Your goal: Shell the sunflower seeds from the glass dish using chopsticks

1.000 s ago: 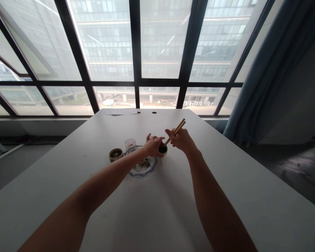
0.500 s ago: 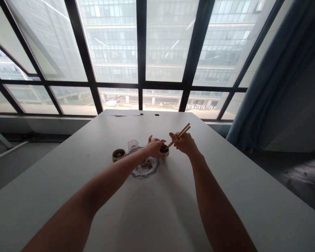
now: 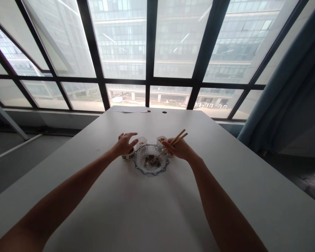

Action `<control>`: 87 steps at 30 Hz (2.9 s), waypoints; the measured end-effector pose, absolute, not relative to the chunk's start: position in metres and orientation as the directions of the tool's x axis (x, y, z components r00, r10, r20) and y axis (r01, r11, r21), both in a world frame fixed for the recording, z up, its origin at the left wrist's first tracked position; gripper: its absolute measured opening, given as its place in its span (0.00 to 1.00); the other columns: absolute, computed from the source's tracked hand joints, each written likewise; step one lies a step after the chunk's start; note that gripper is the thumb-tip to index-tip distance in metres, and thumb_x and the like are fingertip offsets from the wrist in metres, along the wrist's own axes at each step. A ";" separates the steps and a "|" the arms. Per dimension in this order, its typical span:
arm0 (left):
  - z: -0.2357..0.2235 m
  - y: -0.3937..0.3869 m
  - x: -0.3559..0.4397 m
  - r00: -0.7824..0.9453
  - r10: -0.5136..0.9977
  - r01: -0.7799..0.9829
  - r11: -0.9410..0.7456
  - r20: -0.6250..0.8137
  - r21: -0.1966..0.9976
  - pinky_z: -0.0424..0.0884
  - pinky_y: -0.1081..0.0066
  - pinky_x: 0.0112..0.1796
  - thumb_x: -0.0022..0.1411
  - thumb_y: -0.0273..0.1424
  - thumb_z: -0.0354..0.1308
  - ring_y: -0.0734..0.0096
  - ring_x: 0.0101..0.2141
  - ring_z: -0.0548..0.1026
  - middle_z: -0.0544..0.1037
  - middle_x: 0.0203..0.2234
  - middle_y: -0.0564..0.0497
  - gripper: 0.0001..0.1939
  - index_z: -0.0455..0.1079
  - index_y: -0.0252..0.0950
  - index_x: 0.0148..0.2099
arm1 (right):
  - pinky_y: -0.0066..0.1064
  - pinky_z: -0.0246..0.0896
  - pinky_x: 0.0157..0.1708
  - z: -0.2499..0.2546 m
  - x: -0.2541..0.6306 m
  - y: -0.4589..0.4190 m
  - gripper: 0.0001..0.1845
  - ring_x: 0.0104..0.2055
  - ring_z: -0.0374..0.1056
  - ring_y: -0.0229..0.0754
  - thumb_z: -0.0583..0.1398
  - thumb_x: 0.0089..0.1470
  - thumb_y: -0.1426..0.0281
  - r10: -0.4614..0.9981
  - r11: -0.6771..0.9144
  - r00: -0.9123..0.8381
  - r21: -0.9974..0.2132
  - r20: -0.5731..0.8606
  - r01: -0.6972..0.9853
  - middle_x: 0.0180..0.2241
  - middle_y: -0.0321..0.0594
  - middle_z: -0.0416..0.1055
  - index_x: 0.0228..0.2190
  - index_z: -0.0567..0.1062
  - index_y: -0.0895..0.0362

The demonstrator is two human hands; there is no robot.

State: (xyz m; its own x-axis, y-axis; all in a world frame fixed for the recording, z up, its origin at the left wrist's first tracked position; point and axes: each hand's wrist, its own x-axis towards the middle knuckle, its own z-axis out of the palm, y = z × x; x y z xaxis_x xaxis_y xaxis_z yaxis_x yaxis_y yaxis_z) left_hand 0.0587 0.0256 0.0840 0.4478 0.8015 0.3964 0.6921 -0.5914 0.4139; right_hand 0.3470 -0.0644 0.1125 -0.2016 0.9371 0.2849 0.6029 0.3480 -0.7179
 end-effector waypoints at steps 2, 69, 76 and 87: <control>0.071 0.027 0.037 0.393 0.820 0.694 -0.562 0.417 0.451 0.56 0.44 0.62 0.67 0.46 0.49 0.50 0.59 0.70 0.76 0.57 0.42 0.24 0.69 0.39 0.58 | 0.25 0.59 0.19 0.110 0.342 -0.064 0.24 0.17 0.65 0.37 0.56 0.60 0.51 0.934 0.358 -0.233 -0.689 0.272 0.630 0.16 0.35 0.69 0.21 0.69 0.55; 0.013 0.007 0.007 0.368 0.875 0.508 -0.472 0.313 0.721 0.70 0.52 0.53 0.58 0.60 0.53 0.45 0.52 0.76 0.79 0.51 0.40 0.38 0.70 0.38 0.59 | 0.30 0.63 0.21 0.133 0.361 -0.082 0.33 0.18 0.68 0.40 0.50 0.61 0.41 0.846 0.196 0.137 -0.541 0.514 0.818 0.17 0.40 0.71 0.25 0.71 0.56; 0.012 0.008 0.007 0.368 0.877 0.516 -0.469 0.309 0.717 0.71 0.52 0.53 0.58 0.61 0.53 0.45 0.52 0.76 0.79 0.51 0.41 0.38 0.70 0.38 0.59 | 0.31 0.62 0.26 0.132 0.372 -0.078 0.29 0.24 0.73 0.44 0.51 0.63 0.48 0.896 -0.064 0.200 -0.331 0.396 0.941 0.20 0.41 0.74 0.22 0.73 0.54; 0.012 0.008 0.006 0.377 0.867 0.504 -0.488 0.326 0.713 0.72 0.54 0.51 0.59 0.59 0.54 0.47 0.50 0.77 0.80 0.49 0.42 0.36 0.70 0.39 0.58 | 0.29 0.60 0.16 0.148 0.361 -0.095 0.36 0.16 0.65 0.39 0.52 0.58 0.38 0.862 0.166 0.192 -0.620 0.468 0.767 0.15 0.41 0.70 0.22 0.74 0.56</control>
State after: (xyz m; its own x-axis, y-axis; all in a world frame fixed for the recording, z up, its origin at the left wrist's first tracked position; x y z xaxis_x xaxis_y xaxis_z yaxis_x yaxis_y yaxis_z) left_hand 0.0059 0.0083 0.0116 0.3774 0.8667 0.3263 0.5040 -0.4878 0.7128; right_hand 0.3610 -0.0946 0.1482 0.1918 0.8624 0.4684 0.7672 0.1659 -0.6196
